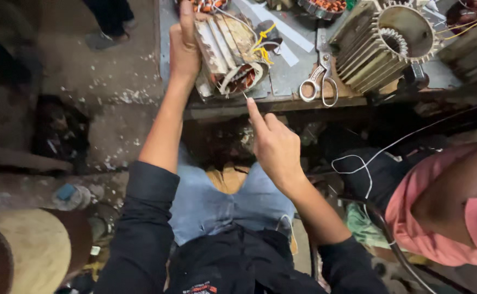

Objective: The person works on a motor stator, using a pointed tool to adjust or secure internal windings. They rotate the stator to access different sections and later use scissors to trim a yellow wire. The task is performed at a cluttered workbench with multiple stators and tools visible.

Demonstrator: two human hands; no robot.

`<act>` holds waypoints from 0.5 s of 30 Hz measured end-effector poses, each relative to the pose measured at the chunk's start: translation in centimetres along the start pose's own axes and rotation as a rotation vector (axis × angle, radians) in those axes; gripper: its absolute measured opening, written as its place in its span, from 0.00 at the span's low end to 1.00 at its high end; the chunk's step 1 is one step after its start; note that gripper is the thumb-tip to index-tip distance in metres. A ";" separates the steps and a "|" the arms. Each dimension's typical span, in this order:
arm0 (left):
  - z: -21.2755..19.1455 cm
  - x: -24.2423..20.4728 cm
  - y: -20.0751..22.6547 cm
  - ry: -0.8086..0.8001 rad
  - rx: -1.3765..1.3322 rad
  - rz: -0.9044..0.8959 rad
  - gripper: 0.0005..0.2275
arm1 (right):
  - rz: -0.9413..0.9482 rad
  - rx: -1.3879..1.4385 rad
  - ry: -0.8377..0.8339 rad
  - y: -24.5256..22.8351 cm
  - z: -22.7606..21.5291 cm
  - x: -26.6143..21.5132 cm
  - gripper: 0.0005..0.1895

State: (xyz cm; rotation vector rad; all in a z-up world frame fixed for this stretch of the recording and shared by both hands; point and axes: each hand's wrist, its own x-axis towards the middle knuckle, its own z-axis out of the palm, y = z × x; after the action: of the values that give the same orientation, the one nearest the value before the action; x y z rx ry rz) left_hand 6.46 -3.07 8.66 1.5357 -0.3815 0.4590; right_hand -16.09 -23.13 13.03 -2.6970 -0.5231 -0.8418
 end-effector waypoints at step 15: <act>-0.5 -0.8 -15.7 0.121 0.192 -0.034 0.36 | 0.049 0.245 -0.060 2.1 1.6 1.0 0.25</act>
State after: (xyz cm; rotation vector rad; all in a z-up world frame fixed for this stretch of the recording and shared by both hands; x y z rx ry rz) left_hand 13.80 -2.28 -5.28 1.6880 -0.2214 0.5720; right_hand -13.64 -24.23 12.10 -2.5056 -0.5329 -0.6400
